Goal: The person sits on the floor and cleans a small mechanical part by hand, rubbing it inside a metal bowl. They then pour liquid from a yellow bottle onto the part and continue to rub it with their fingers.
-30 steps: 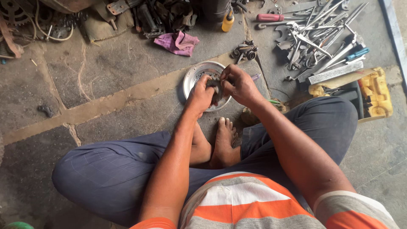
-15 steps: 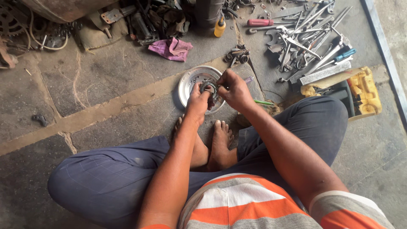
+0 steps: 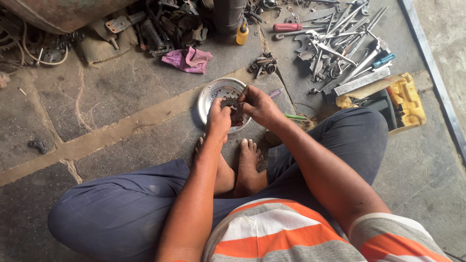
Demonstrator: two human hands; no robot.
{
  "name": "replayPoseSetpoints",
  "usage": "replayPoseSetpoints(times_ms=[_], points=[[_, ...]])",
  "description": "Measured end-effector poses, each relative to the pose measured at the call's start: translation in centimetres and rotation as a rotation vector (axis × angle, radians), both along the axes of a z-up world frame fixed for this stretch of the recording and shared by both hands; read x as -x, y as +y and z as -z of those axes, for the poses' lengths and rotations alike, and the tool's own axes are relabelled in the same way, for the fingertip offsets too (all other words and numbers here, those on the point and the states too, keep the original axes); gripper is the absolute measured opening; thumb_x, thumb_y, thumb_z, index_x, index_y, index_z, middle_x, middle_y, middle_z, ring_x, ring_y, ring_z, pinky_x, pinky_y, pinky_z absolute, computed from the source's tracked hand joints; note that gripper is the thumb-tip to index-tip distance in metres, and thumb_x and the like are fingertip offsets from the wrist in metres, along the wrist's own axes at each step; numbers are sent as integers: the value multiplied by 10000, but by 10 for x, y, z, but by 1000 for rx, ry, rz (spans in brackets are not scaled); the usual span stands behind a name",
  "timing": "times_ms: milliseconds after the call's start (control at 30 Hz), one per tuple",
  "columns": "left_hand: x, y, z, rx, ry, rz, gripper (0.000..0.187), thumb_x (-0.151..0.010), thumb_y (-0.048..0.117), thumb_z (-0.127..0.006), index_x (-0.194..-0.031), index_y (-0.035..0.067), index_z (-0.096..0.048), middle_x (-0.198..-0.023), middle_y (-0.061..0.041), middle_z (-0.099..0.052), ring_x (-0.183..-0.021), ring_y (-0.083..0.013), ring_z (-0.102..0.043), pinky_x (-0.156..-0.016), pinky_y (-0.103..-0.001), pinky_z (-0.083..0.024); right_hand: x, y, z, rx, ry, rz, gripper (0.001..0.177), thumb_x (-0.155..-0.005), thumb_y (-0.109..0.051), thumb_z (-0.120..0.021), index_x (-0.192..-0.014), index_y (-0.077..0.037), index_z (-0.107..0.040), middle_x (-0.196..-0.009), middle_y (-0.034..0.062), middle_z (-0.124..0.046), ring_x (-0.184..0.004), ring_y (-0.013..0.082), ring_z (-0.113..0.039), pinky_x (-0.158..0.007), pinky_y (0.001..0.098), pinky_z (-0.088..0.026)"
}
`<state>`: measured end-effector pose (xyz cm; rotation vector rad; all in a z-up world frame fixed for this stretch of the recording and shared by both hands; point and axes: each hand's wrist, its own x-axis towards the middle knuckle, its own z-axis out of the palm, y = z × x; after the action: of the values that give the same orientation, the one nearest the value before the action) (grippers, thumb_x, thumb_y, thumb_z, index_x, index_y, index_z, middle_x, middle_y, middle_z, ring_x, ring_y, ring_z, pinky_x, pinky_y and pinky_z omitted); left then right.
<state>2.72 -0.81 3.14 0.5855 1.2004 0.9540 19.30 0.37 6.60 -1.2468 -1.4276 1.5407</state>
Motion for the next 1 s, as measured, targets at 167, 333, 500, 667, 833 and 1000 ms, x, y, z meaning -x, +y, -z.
replayPoseSetpoints(times_ms=[167, 333, 500, 667, 833, 1000], points=[[6, 5, 3, 17, -97, 37, 224, -924, -5, -456, -1135, 32, -518, -853, -111, -652, -594, -190, -649, -448, -329, -568, -1, 2, -2, 19, 27, -37, 176, -911, 37, -621, -1056, -24, -543, -954, 16, -628, -873, 106, -654, -770, 279, -574], [23, 1, -9, -81, 118, 395, 265, -921, -5, -489, -1168, 29, -579, -859, -109, -673, -607, -178, -660, -444, -318, -513, -6, 7, -7, 185, -9, -114, 165, -926, 22, -592, -1067, -50, -546, -848, 31, -632, -752, 129, -640, -676, 293, -562], [9, 10, -6, -104, -13, 169, 371, -941, 53, -615, -1310, 65, -572, -1092, -92, -667, -820, -126, -698, -643, -272, -595, -14, 9, -3, 42, 144, 8, 197, -910, 61, -616, -1073, -30, -555, -974, 19, -623, -896, 97, -620, -789, 272, -550], [11, 3, 7, 33, -168, -63, 489, -934, 81, -709, -1394, 41, -547, -1250, -111, -675, -1034, -170, -696, -848, -289, -595, -6, 8, -8, 44, -302, 74, 231, -835, -52, -731, -1060, -54, -681, -918, 99, -717, -817, 194, -683, -704, 365, -571], [14, 3, 16, 106, -68, 34, 434, -960, 54, -518, -1385, 108, -447, -1156, -117, -651, -889, -263, -696, -740, -399, -603, 2, -1, -8, -269, -335, 41, 302, -816, -151, -748, -1084, -70, -633, -915, 124, -724, -849, 247, -725, -771, 386, -579], [24, 14, 29, 5, 47, 301, 258, -1005, 57, -496, -1263, 61, -500, -936, -138, -651, -626, -246, -664, -520, -391, -560, -10, 5, -9, -21, -133, -3, 231, -888, -121, -644, -1108, -65, -602, -831, 79, -698, -706, 172, -698, -650, 345, -575]])
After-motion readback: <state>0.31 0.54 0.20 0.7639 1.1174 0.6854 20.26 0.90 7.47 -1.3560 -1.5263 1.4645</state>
